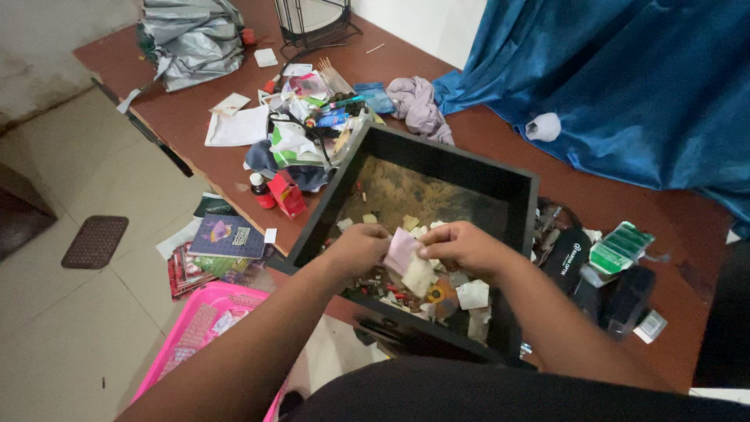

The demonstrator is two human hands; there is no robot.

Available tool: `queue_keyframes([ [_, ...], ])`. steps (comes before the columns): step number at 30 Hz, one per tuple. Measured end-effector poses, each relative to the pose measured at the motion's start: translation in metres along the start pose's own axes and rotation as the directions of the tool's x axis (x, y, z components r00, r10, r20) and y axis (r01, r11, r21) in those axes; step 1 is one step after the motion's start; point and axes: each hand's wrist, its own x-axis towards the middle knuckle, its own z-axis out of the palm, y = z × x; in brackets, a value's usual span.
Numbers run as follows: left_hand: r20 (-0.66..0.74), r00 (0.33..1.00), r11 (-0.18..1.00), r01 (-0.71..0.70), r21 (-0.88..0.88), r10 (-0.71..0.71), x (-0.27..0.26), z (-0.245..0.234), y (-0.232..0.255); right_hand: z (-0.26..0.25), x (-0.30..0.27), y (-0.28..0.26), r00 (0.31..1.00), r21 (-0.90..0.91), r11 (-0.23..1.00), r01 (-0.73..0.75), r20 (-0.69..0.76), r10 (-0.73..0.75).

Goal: The person sorts small items from a drawer into a pink basket, handling pieces of paper, plastic, and miscellaneous debris one at a time. The person then wipes the inside of the drawer with a cloth.

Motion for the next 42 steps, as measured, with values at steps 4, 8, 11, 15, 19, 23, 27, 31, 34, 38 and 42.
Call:
queue_keyframes([
  [4,0.012,1.000,0.967,-0.004,-0.253,0.007,-0.020,0.010,0.017,0.014,0.001,-0.001,0.991,-0.002,0.998,0.063,-0.120,-0.063],
  [8,-0.130,0.967,0.974,-0.210,0.084,0.220,-0.042,0.007,0.027,0.025,0.004,-0.017,0.977,-0.070,0.988,0.136,-0.156,-0.145],
  [11,-0.198,0.897,0.916,-0.369,0.159,0.396,-0.053,0.000,0.027,0.032,0.008,-0.040,0.980,-0.014,0.988,0.155,-0.127,-0.156],
  [15,-0.352,0.826,0.865,-0.496,-0.080,0.441,-0.087,-0.032,0.014,0.049,0.027,-0.074,0.980,0.152,0.969,0.196,0.016,-0.200],
  [19,-0.593,0.721,0.817,-0.549,-0.174,0.358,-0.137,-0.091,-0.029,0.082,0.050,-0.104,0.966,0.152,0.960,0.234,0.079,-0.248],
  [23,-0.833,0.543,0.994,-0.066,0.088,0.109,-0.191,-0.147,-0.105,0.127,0.071,-0.127,0.952,0.135,0.961,0.240,0.161,-0.260],
  [27,-0.928,0.363,0.987,0.157,-0.029,-0.085,-0.213,-0.188,-0.160,0.172,0.089,-0.142,0.937,0.077,0.972,0.224,0.258,-0.236],
  [31,-0.929,0.341,0.983,0.156,-0.098,-0.147,-0.218,-0.220,-0.191,0.199,0.101,-0.147,0.915,0.036,0.977,0.211,0.344,-0.210],
  [34,-0.940,0.308,0.968,0.239,-0.074,-0.148,-0.215,-0.242,-0.216,0.212,0.104,-0.144,0.914,0.002,0.978,0.209,0.356,-0.196],
  [38,-0.975,0.221,0.921,0.380,0.085,-0.001,-0.213,-0.249,-0.252,0.218,0.100,-0.146,0.940,-0.031,0.992,0.120,0.324,-0.104],
  [42,-0.959,0.280,0.923,0.378,0.070,-0.042,-0.218,-0.238,-0.237,0.222,0.097,-0.144,0.947,0.003,0.998,0.065,0.316,-0.063],
])
